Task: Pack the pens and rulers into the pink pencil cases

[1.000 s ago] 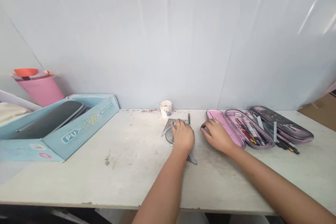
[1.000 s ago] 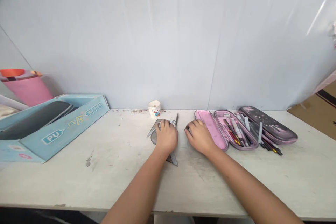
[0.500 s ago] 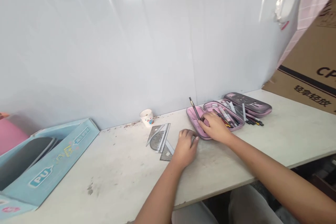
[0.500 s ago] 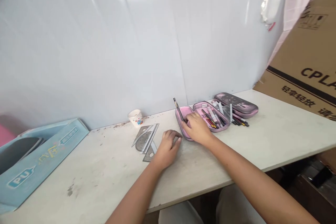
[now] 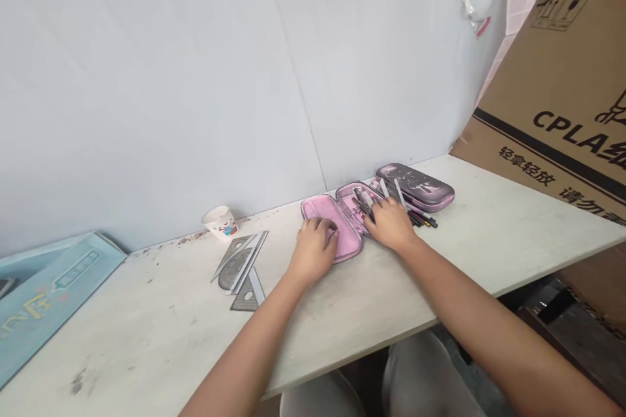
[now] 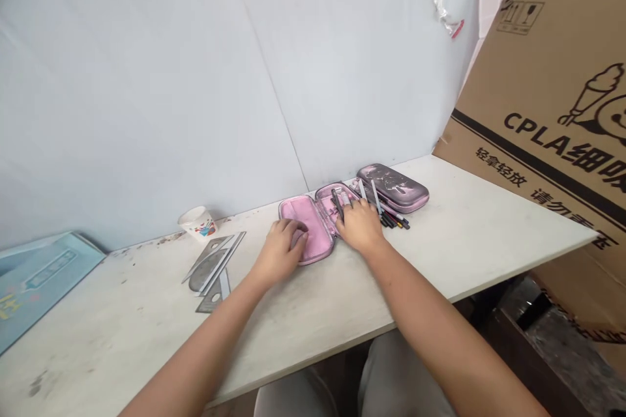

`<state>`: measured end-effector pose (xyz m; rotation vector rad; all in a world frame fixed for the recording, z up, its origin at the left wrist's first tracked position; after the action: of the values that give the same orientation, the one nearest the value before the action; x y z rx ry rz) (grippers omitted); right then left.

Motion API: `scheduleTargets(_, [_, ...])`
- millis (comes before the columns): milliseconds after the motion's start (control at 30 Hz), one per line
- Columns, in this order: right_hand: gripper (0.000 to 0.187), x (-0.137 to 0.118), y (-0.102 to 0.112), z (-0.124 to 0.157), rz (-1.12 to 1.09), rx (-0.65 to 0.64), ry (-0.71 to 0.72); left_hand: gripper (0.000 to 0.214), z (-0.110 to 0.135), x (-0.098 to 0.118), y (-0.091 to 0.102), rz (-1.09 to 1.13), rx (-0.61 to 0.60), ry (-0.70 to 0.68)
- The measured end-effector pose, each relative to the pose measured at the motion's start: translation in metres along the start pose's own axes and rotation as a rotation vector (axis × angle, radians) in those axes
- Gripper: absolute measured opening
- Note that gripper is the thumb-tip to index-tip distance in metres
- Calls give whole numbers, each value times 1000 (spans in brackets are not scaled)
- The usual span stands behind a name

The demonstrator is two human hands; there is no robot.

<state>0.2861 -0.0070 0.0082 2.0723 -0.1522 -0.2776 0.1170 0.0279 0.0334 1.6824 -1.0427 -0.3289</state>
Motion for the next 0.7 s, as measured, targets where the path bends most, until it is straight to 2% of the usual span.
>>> scheduleTargets(167, [31,7,0,-1,34,41,-20,35,-34,31,-36,-82,-124,-27])
scheduleTargets(267, [29,11,0,1,37,61,-13,36,-42,39,-58,-120,-174,-35])
scheduleTargets(367, [31,13,-1,3,40,58,5,35,-40,40,-66,-118,-174,-27])
scheduleTargets(433, [32,13,-1,4,35,58,20,35,-36,37,-62,-89,-158,-3])
scheduleTargets(533, [33,11,-2,6,26,52,47,35,-26,23,-43,-59,-86,57])
scheduleTargets(600, [33,11,-3,8,35,45,67,34,-15,5,-25,-50,-22,124])
scheduleTargets(700, [34,11,-6,12,60,38,102,31,10,-37,5,-52,71,267])
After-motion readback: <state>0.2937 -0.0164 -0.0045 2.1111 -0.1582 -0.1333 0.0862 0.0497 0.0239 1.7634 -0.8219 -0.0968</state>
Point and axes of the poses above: each hand's wrist, its own z-axis away from the middle knuckle, its own y-axis out of the back of the hand, x = y × z, the point moved 5 cm from there along -z, towards the middle knuckle, and after that the axes turned 4 degrees about z, right-handed, at the moved point
